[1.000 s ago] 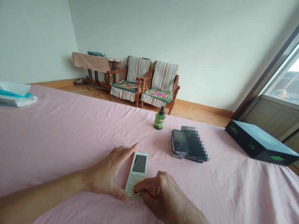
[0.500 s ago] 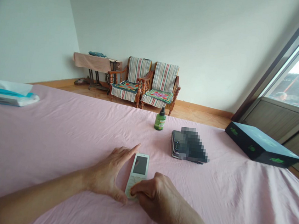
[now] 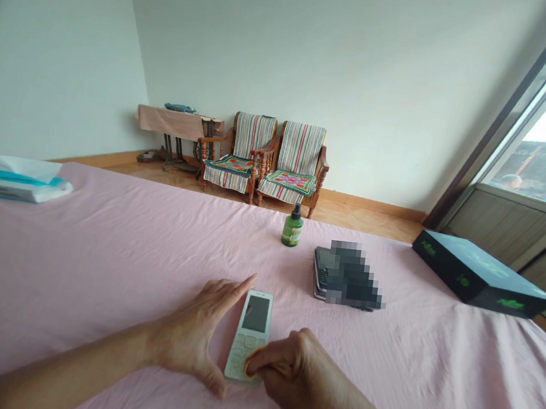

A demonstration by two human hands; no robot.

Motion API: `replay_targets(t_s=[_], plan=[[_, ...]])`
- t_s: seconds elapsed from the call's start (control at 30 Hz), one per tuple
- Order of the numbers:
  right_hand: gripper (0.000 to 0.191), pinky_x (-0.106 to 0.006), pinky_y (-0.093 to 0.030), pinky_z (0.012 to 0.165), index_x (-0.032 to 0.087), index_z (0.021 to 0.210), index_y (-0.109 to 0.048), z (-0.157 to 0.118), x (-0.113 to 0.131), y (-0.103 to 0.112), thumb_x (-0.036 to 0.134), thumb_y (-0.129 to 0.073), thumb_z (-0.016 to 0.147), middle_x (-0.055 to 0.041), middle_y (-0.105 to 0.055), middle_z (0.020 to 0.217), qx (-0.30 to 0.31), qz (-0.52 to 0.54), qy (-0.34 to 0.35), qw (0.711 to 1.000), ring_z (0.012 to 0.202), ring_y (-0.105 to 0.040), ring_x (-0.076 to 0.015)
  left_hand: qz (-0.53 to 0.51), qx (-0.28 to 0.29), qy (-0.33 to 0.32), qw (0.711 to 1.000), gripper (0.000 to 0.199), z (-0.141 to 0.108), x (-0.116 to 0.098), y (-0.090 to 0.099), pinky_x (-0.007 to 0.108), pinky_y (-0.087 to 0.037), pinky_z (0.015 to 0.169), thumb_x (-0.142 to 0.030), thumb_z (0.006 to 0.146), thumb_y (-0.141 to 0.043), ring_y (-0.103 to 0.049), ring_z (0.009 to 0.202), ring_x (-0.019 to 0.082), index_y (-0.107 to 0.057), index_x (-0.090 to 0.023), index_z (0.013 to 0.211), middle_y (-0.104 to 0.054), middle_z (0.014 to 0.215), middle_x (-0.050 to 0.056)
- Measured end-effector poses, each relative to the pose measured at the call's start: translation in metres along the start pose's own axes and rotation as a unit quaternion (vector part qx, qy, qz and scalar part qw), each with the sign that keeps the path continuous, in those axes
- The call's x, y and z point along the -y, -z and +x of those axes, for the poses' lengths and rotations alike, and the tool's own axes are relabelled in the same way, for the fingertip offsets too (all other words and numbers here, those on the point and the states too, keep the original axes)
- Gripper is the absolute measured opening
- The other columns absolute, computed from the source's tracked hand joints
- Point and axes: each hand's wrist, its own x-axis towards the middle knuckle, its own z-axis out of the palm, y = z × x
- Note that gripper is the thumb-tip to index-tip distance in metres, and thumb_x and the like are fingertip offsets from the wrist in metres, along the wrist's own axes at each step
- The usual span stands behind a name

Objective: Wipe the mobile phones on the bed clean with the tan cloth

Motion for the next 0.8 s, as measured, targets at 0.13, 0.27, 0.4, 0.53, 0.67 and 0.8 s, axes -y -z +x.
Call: replay_targets(t_s=[0.13,0.27,0.4,0.53,0.67,0.8], plan=[[0.024,-0.018,-0.026,0.049,0.016,0.074,-0.063,0.003,0.000,0.000,0.009,-0.043,0.085,0.0057,-0.042,0.063,0.017,-0.005,0.022,1.000,0.056,-0.034,-0.0059,-0.002,-0.008,-0.002,1.000,0.142,0.000,0.002,-0.002,0.058,-0.019,0.106,-0.069,0.043,-0.078,-0.034,0.127,0.040,0.007,-0.025,0.148,-0.035,0.144,0.017],[0.023,-0.019,-0.025,0.052,0.018,0.068,-0.053,0.008,0.006,-0.005,0.011,-0.045,0.088,0.0068,-0.037,0.061,0.020,-0.089,0.058,0.994,0.055,-0.035,-0.0053,0.005,-0.007,0.006,1.000,0.139,0.002,0.002,-0.002,0.057,-0.021,0.105,-0.068,0.044,-0.078,-0.036,0.125,0.040,0.003,-0.024,0.148,-0.037,0.142,0.017],[0.019,-0.021,-0.028,0.059,0.020,0.072,-0.051,0.013,0.008,-0.012,0.017,-0.047,0.090,0.0063,-0.043,0.062,-0.029,-0.188,0.083,0.978,0.058,-0.039,-0.0069,0.012,-0.010,-0.002,1.000,0.137,0.003,0.001,-0.001,0.056,-0.025,0.103,-0.068,0.042,-0.078,-0.040,0.121,0.040,-0.004,-0.023,0.148,-0.042,0.137,0.016],[0.021,-0.020,-0.027,0.056,0.020,0.073,-0.051,0.014,0.006,-0.012,0.019,-0.043,0.093,0.0062,-0.043,0.062,-0.010,-0.190,0.095,0.977,0.055,-0.039,-0.0064,0.024,0.007,-0.004,1.000,0.134,0.003,0.001,0.000,0.056,-0.023,0.105,-0.068,0.047,-0.075,-0.036,0.126,0.040,0.000,-0.024,0.148,-0.035,0.144,0.016],[0.023,-0.020,-0.027,0.055,0.019,0.071,-0.051,0.013,0.006,-0.012,0.017,-0.044,0.092,0.0065,-0.042,0.062,-0.007,-0.178,0.097,0.979,0.054,-0.039,-0.0059,0.032,0.019,-0.008,0.999,0.132,0.003,0.000,0.002,0.056,-0.021,0.106,-0.068,0.048,-0.075,-0.033,0.129,0.039,-0.001,-0.024,0.148,-0.032,0.146,0.015],[0.023,-0.019,-0.027,0.054,0.018,0.069,-0.052,0.008,0.008,-0.006,0.014,-0.045,0.090,0.0068,-0.040,0.062,0.003,-0.150,0.094,0.984,0.055,-0.038,-0.0056,0.022,0.008,-0.005,1.000,0.135,0.003,0.000,0.001,0.056,-0.022,0.105,-0.067,0.046,-0.076,-0.036,0.126,0.040,0.000,-0.023,0.148,-0.038,0.142,0.016]])
